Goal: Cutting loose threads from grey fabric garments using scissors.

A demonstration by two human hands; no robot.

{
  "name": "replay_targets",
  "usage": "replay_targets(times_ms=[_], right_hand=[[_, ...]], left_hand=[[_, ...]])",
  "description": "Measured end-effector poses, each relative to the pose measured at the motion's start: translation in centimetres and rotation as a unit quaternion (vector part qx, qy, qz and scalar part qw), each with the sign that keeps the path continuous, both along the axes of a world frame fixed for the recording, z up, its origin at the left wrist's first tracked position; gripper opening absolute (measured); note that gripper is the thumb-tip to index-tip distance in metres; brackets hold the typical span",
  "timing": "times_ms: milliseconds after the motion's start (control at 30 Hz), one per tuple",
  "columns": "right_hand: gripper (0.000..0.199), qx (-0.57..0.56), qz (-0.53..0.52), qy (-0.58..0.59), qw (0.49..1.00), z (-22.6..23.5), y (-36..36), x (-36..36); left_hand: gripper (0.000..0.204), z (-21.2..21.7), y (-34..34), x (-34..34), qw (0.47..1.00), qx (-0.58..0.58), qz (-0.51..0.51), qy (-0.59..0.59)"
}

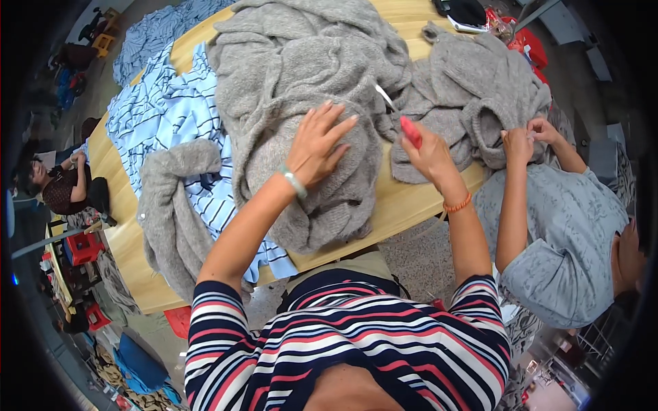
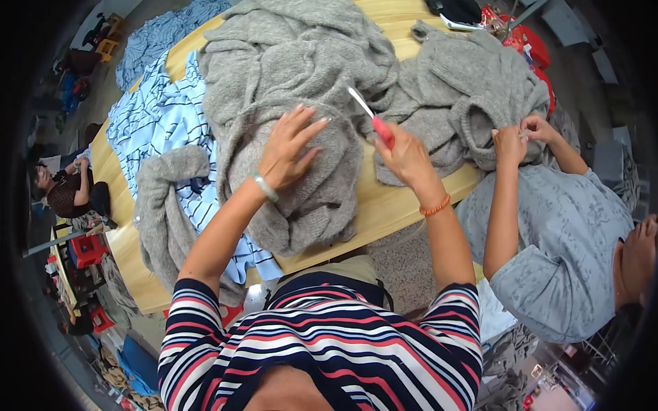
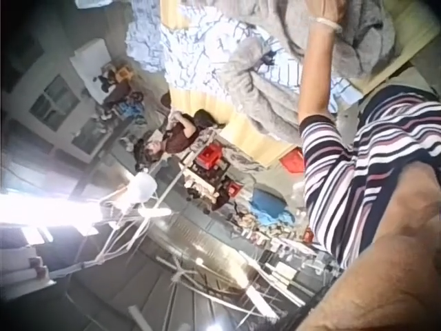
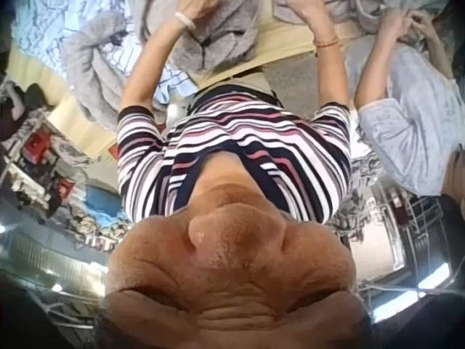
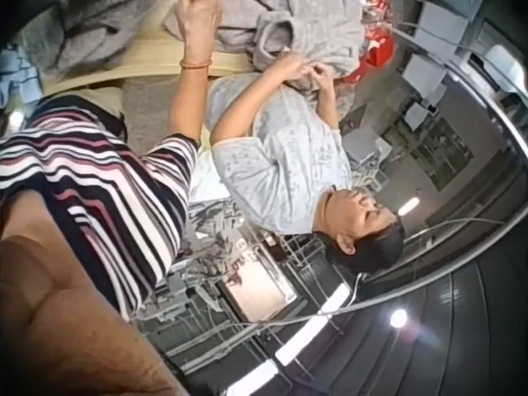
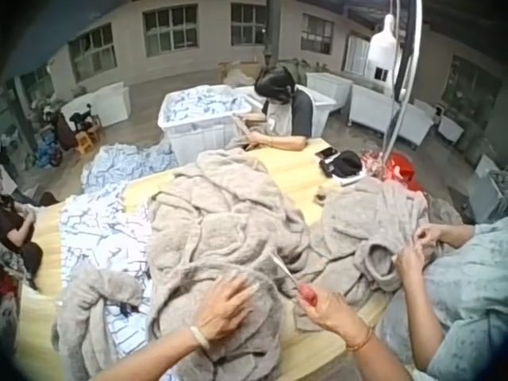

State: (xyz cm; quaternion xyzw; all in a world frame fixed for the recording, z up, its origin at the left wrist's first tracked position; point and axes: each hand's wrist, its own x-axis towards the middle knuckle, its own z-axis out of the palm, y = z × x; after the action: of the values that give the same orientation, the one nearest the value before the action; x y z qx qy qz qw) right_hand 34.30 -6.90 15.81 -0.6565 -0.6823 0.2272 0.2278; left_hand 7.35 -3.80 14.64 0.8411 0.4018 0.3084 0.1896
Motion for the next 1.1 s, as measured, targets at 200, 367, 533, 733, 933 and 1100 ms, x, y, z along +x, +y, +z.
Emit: replay_targets(times_ms=[200, 367, 533, 733, 933, 1100], right_hand=[[0.029, -0.108, 0.033, -0.043, 0.993, 2.2, -3.3, -0.7], [0.028, -0.139, 0.071, -0.096, 0.983, 2.0, -2.7, -0.9], [0.028, -0.142, 0.115, -0.061, 0.981, 2.7, -2.0, -1.7], [0.027, -0.115, 0.089, -0.001, 0.989, 3.8, -2.1, -1.9], [0.028, -0.077, 0.093, 0.020, 0.992, 4.2, -1.9, -2.7], [0.027, -0.074, 0.122, -0.012, 0.990, 4.8, -1.0, -5.2]], left_hand=[[0.052, -5.2, 5.8, 2.4, 0.978, -0.002, -0.029, 0.208], [0.047, -6.6, 6.4, 1.2, 0.973, -0.041, -0.015, 0.228], [0.045, -6.0, 6.3, 0.4, 0.983, -0.048, -0.013, 0.176], [0.044, 0.8, 6.6, -3.6, 0.975, 0.167, 0.125, 0.074], [0.045, -2.5, 7.7, -7.4, 0.967, -0.087, 0.222, -0.089], [0.021, -2.8, 7.8, -7.2, 0.897, -0.300, 0.202, -0.253]])
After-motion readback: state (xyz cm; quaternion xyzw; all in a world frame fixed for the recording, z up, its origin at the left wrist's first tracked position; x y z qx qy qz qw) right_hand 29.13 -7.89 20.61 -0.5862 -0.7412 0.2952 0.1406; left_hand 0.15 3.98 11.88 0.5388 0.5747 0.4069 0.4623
